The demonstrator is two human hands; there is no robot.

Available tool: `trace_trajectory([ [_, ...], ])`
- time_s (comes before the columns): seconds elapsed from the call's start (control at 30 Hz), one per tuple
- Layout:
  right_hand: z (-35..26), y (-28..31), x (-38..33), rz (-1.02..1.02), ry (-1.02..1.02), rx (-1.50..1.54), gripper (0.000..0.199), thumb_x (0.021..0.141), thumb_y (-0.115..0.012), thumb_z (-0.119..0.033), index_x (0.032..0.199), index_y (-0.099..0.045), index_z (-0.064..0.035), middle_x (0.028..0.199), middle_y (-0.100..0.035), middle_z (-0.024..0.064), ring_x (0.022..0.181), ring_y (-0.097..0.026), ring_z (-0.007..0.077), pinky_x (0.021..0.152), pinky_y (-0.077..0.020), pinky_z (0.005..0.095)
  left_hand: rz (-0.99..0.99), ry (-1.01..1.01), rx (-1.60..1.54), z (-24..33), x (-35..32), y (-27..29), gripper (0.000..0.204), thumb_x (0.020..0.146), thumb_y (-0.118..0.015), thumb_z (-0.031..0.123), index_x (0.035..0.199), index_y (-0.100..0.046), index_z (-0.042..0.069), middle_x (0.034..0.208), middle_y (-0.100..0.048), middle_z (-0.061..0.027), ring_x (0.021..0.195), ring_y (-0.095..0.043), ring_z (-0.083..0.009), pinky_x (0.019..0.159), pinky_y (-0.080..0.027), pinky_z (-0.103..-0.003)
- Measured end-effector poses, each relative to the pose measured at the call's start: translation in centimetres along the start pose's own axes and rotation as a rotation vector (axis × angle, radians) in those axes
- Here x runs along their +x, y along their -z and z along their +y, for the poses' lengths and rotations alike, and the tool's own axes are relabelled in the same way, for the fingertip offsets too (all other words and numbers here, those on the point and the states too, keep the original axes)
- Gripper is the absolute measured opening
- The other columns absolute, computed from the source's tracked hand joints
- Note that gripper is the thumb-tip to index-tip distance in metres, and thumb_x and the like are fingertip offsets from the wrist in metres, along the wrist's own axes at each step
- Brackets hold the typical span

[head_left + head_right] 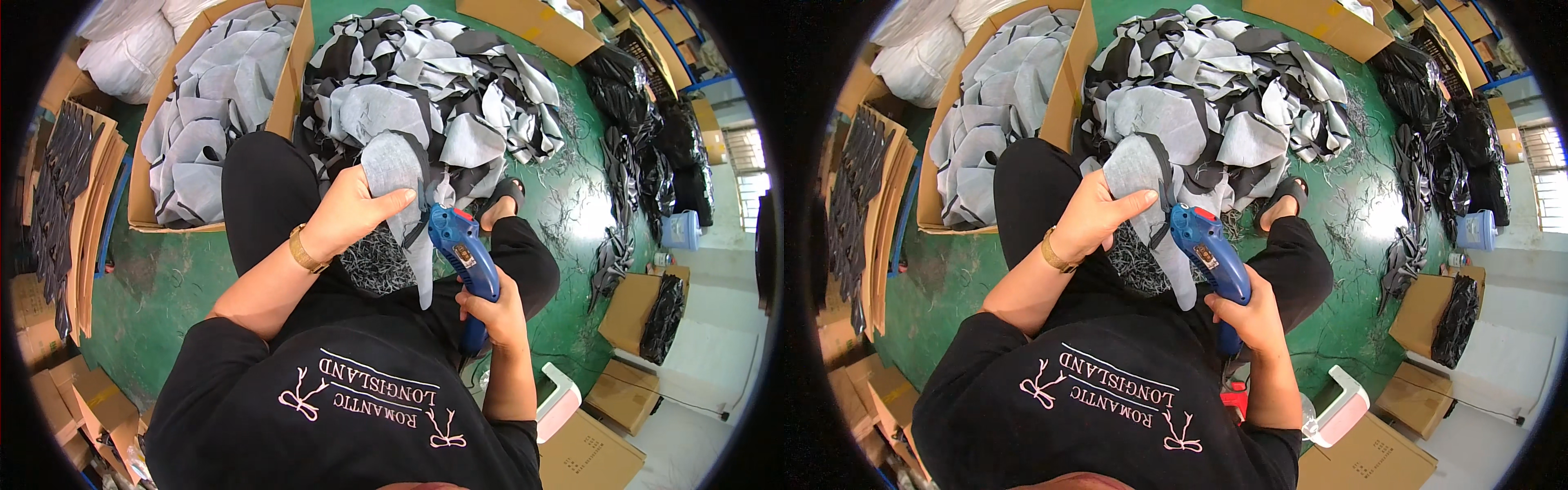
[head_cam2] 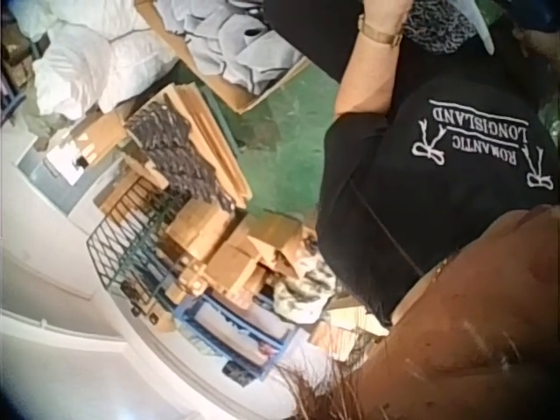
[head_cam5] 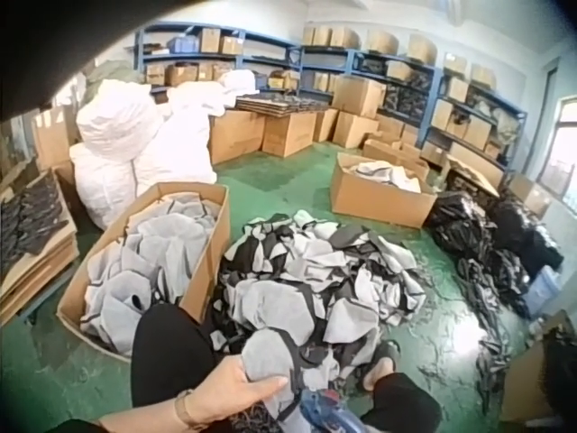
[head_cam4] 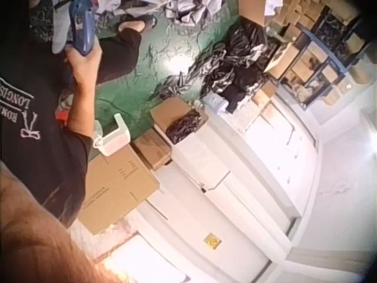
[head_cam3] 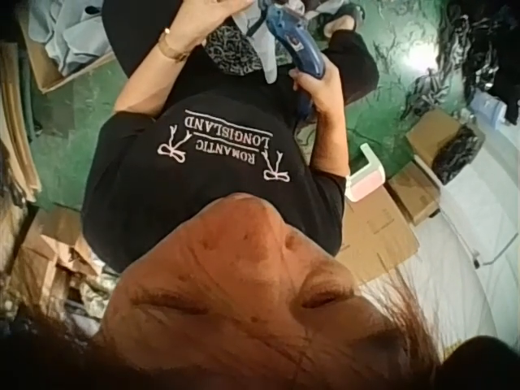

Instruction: Trimming edges of fabric pieces using a hand-held electric cutter.

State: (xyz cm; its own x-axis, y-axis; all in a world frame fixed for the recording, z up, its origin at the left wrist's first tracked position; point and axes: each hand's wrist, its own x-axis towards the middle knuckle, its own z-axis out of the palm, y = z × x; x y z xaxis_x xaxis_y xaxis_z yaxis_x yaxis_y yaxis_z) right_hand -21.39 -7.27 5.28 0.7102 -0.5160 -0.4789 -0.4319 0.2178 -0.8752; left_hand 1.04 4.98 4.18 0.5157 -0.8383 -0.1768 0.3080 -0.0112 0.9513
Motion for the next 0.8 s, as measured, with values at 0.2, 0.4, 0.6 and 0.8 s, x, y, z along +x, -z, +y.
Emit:
trace_trajectory([
  [0.2,0.2,-0.1,0.3,0.0,0.015,0.059,0.034,0.066,-0.065,-0.001,0.097,-0.056,0.0074,0.07,-0.058,0.0073,0.055,-0.056,0.0152,0.051,-0.0475,0.0272,-0.063,-0.046,0.084,-1.4,0.2,0.5,0.021,0.085,-0.066,0.009,0.104,-0.062,0.0,0.093,-0.064,0.0,0.083,-0.056,-0.0064,0.076,-0.047,-0.026],
  [0.4,0.1,-0.5,1.6,-0.04,0.044,0.264,0.038,0.066,-0.07,-0.007,0.099,-0.056,0.0064,0.071,-0.057,0.0081,0.054,-0.055,0.0155,0.049,-0.047,0.027,-0.202,-0.115,0.097,-2.8,0.3,1.0,0.023,0.085,-0.066,0.008,0.107,-0.061,0.0,0.096,-0.065,-0.0011,0.087,-0.057,-0.0069,0.078,-0.047,-0.026],
  [0.6,-3.0,-1.5,4.8,0.126,0.274,0.119,0.036,0.07,-0.075,-0.009,0.098,-0.057,0.0028,0.077,-0.057,0.0037,0.061,-0.055,0.0109,0.055,-0.0462,0.0245,-0.304,-0.085,-0.113,-3.2,-0.2,-0.7,0.043,0.085,-0.067,0.006,0.125,-0.051,0.001,0.114,-0.062,-0.0032,0.103,-0.056,-0.0103,0.091,-0.045,-0.028],
  [0.8,-3.8,-2.8,5.9,0.112,0.322,0.005,0.038,0.069,-0.076,-0.006,0.101,-0.057,0.0006,0.078,-0.059,0.0004,0.067,-0.054,0.0072,0.06,-0.0453,0.0234,-0.231,0.0,-0.245,-2.2,0.7,-1.3,0.031,0.086,-0.068,0.012,0.113,-0.06,0.0,0.106,-0.065,-0.0034,0.097,-0.06,-0.0104,0.087,-0.047,-0.028],
])
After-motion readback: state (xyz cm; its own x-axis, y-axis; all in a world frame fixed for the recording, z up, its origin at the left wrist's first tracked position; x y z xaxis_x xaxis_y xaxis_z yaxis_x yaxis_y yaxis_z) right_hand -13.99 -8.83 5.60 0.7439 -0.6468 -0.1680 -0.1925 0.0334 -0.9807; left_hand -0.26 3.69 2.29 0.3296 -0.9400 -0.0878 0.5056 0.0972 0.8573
